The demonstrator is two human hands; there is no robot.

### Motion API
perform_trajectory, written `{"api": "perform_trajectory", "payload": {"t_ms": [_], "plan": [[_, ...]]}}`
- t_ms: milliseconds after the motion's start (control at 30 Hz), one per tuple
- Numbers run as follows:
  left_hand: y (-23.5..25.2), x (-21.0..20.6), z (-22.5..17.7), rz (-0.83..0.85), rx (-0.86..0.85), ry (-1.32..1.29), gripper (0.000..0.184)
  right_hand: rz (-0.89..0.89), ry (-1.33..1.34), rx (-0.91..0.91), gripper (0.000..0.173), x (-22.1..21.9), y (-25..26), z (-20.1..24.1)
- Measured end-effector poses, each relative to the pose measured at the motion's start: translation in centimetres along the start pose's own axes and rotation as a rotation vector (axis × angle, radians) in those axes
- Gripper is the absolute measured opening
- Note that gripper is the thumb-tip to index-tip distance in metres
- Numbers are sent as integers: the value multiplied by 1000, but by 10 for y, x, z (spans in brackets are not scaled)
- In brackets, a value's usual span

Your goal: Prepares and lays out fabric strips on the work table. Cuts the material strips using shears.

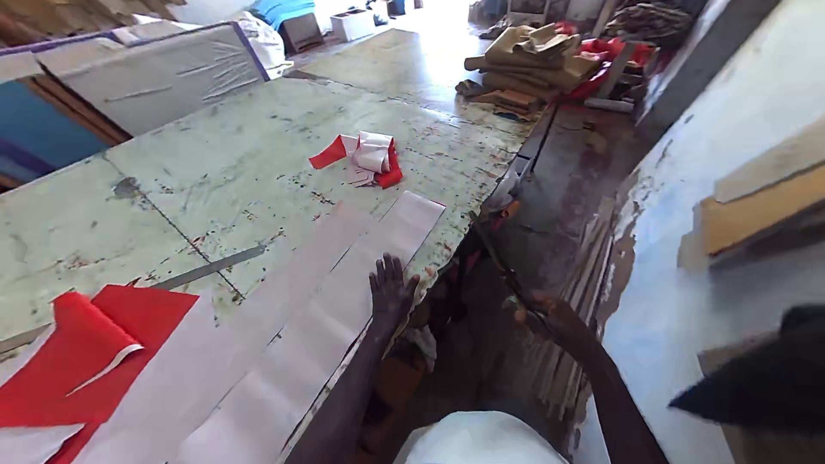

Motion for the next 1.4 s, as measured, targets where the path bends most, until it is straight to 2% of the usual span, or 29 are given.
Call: {"api": "perform_trajectory", "payload": {"t_ms": [100, 233, 333, 433, 567, 733, 867, 967, 1067, 1133, 1267, 1400], "plan": [[0, -4, -5, -14, 25, 94, 88, 186, -88, 17, 58, 9, 90, 23], [4, -2, -6, -16, 23, 151, 81, 469, -239, -4, 53, -29, 179, 37], [0, -4, -5, -20, 29, 136, 82, 695, -407, -23, 55, -58, 222, 32], [7, 0, -4, 5, 46, 111, 84, 823, -561, -29, 57, -67, 261, 34], [4, -2, -4, 23, 66, 103, 82, 967, -619, -129, 52, -57, 308, 36], [9, -1, 4, 18, 119, 38, 73, 1105, -754, -203, 57, -31, 379, 41], [19, 9, -4, -127, 279, -54, 62, 1281, -756, -281, 52, -11, 427, 40], [44, 13, -23, -233, 529, -28, 52, 1415, -736, -366, 48, 2, 463, 48], [76, 2, -69, -455, 842, -30, 49, 1523, -765, -384, 47, 21, 503, 62], [108, -19, -110, -563, 963, -29, 52, 1565, -782, -374, 48, 36, 531, 72], [184, -60, -163, -527, 1033, -58, 56, 1600, -816, -370, 51, 51, 584, 81], [209, -76, -170, -518, 1086, 6, 42, 1714, -775, -459, 51, 57, 606, 78]]}}
Point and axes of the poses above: each hand's wrist, its own y-axis towards the middle knuckle, its own x-axis out of the back of the hand, z = x × y, the point moved 7 cm from there along y, towards the middle knuckle, and after that the axes turned 4 degrees about -z, right-handed, at the moved point
